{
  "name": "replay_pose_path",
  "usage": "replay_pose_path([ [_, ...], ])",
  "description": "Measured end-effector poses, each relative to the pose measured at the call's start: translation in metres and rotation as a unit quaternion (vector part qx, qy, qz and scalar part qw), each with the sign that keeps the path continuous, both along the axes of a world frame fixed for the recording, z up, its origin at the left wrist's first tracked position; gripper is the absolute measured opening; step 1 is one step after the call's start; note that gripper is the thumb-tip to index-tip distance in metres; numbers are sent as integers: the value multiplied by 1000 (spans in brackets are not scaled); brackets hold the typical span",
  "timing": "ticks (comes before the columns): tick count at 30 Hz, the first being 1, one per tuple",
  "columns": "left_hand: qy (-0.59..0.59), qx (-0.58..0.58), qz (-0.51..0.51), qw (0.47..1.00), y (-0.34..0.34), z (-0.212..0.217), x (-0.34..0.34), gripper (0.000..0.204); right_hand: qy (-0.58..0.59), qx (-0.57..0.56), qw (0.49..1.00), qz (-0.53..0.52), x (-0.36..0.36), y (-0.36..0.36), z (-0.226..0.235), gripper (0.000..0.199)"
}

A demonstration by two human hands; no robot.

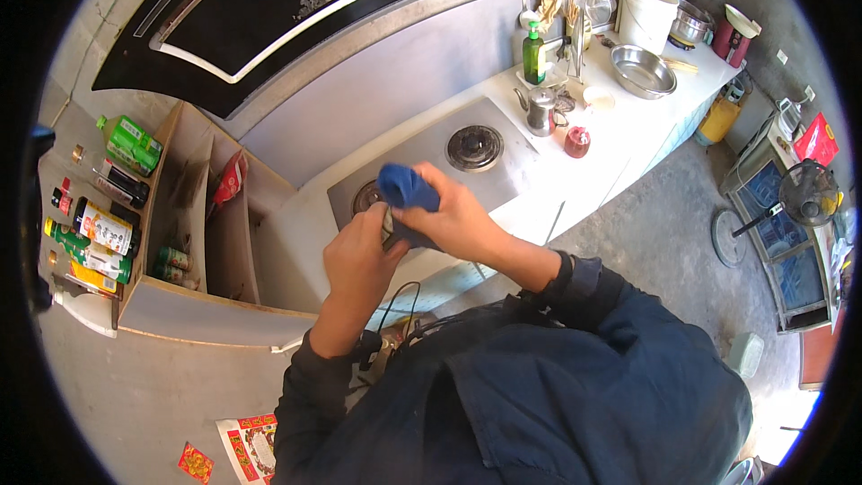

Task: The person wipes a wooden spice rack and its contents with a blue cloth. They remove several bottles and packets, wipe them individually, and place them back on the shelf. The person also wipes the interior surfaces of the shelf and the countertop below.

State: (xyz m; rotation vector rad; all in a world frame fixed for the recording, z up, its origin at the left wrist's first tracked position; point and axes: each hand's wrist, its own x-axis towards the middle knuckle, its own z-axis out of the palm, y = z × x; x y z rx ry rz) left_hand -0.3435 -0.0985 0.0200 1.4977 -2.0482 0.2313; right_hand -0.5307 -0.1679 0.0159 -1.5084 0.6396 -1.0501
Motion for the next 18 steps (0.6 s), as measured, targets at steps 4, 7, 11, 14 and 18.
replay_pose_path([
  [4,217,160,-93,958,4,6,11,49,-41,77,996,17,5,-17,-5,32],
  [7,447,301,-116,834,8,7,24,46,-200,176,959,96,16,-20,-10,52],
  [11,541,238,-111,799,6,2,26,44,-200,153,956,151,34,-17,-16,64],
  [14,488,174,-49,854,0,2,34,40,-109,-42,988,98,59,12,-21,63],
  [18,576,133,0,807,4,12,46,35,-66,-215,973,46,85,27,-48,85],
])
